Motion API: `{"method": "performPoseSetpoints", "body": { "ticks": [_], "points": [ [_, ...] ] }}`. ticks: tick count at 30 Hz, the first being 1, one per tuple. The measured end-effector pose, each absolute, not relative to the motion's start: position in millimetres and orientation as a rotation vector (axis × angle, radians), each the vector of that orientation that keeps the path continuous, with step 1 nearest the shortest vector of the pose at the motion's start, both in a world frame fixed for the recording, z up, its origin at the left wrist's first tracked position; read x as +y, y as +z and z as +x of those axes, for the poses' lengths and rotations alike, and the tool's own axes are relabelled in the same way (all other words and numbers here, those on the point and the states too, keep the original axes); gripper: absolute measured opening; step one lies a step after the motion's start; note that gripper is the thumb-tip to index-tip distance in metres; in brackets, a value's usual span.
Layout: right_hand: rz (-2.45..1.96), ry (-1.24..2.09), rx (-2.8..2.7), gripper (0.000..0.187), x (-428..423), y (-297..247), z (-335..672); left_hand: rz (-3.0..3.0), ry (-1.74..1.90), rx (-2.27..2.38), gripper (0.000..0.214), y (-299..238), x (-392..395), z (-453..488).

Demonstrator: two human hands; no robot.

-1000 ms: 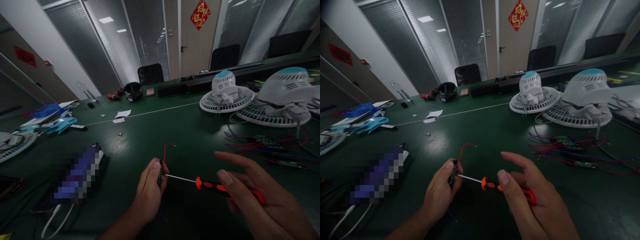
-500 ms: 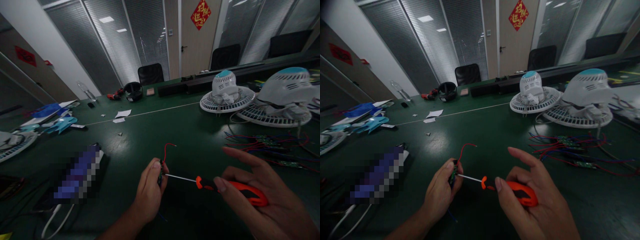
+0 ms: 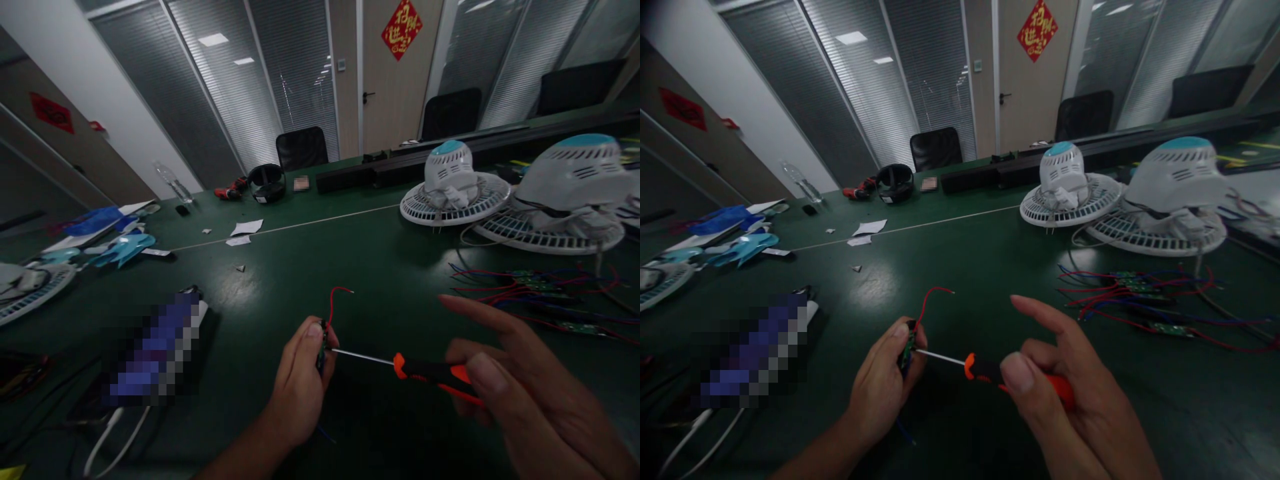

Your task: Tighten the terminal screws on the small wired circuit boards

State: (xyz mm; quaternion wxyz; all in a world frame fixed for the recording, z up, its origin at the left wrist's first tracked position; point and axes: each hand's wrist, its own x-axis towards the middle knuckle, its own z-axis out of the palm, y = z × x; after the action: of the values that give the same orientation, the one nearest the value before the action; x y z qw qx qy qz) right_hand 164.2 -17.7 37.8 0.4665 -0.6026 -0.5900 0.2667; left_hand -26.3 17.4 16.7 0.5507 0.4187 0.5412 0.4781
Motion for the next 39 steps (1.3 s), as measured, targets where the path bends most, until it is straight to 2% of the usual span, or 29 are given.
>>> {"method": "performPoseSetpoints", "body": {
  "ticks": [3,10,39],
  "points": [
    [-1.571,0.681,-1.486,0.043,-13.9,31.9,171.1,0.977,1.126,1.262,0.034,14.1,17.7,-27.0],
    [-1.548,0.446,-1.629,0.038,-12.1,37.9,168.8,0.899,1.157,1.222,0.031,14.7,18.4,-25.2],
    [-1.519,0.627,-1.440,0.048,-15.0,46.7,155.8,1.023,1.123,1.326,0.032,16.5,18.9,-26.7]
  ]
}}
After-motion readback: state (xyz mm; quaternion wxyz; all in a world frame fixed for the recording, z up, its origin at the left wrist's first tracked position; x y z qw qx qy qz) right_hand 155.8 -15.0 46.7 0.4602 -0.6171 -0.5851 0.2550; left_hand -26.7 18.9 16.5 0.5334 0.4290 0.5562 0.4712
